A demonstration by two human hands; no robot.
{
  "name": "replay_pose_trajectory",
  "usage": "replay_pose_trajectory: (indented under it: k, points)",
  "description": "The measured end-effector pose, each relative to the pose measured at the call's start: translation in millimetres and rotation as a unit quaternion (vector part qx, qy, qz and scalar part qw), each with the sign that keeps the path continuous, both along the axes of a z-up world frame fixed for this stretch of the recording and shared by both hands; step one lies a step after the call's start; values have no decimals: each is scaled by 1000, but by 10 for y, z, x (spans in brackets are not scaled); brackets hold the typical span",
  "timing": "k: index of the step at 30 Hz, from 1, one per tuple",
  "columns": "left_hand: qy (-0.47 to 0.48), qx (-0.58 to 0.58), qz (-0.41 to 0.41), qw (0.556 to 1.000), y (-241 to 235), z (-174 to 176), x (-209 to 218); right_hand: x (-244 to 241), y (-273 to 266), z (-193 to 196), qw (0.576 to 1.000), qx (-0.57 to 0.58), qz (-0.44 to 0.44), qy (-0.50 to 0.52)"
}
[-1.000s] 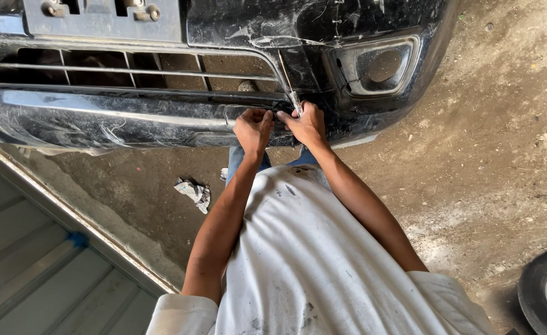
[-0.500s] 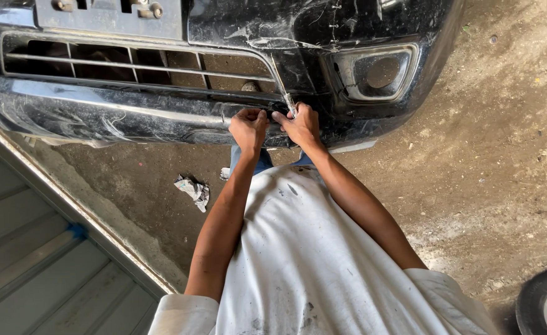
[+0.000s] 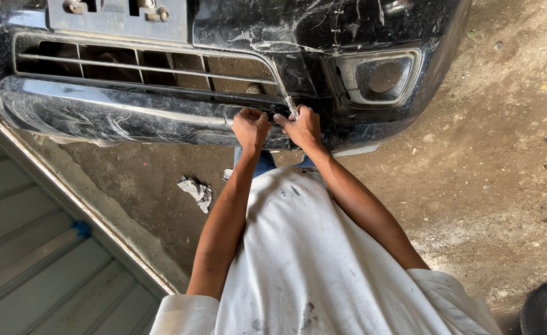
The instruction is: The person uses a small tool to scrape and smooth a damaged area on the front bumper of a car. They work on the corner of the bumper, applying pressure to the surface, then step back and walk away from the vehicle.
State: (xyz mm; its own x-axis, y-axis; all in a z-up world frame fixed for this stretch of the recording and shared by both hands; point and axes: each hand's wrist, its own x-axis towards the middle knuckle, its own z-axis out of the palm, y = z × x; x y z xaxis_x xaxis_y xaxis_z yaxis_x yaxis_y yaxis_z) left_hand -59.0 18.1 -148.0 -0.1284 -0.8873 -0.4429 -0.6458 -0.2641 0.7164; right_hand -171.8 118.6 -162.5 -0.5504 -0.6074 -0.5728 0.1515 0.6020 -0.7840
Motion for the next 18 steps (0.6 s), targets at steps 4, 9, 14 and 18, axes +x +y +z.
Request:
replay_pose_trajectory:
  k: [4,9,14,18]
  points:
    - [33,19,-19,999,40,109,14,-6,18,42,1000,-16,3,13]
    - [95,33,7,995,76,-46,169,12,9,12,1000,-8,-9,-2]
    - [168,77,68,980,57,-235,248,1,7,36,1000,-1,-8,-4]
    - [172,75,48,981,55,-149,257,11,12,7,1000,-8,-10,-4]
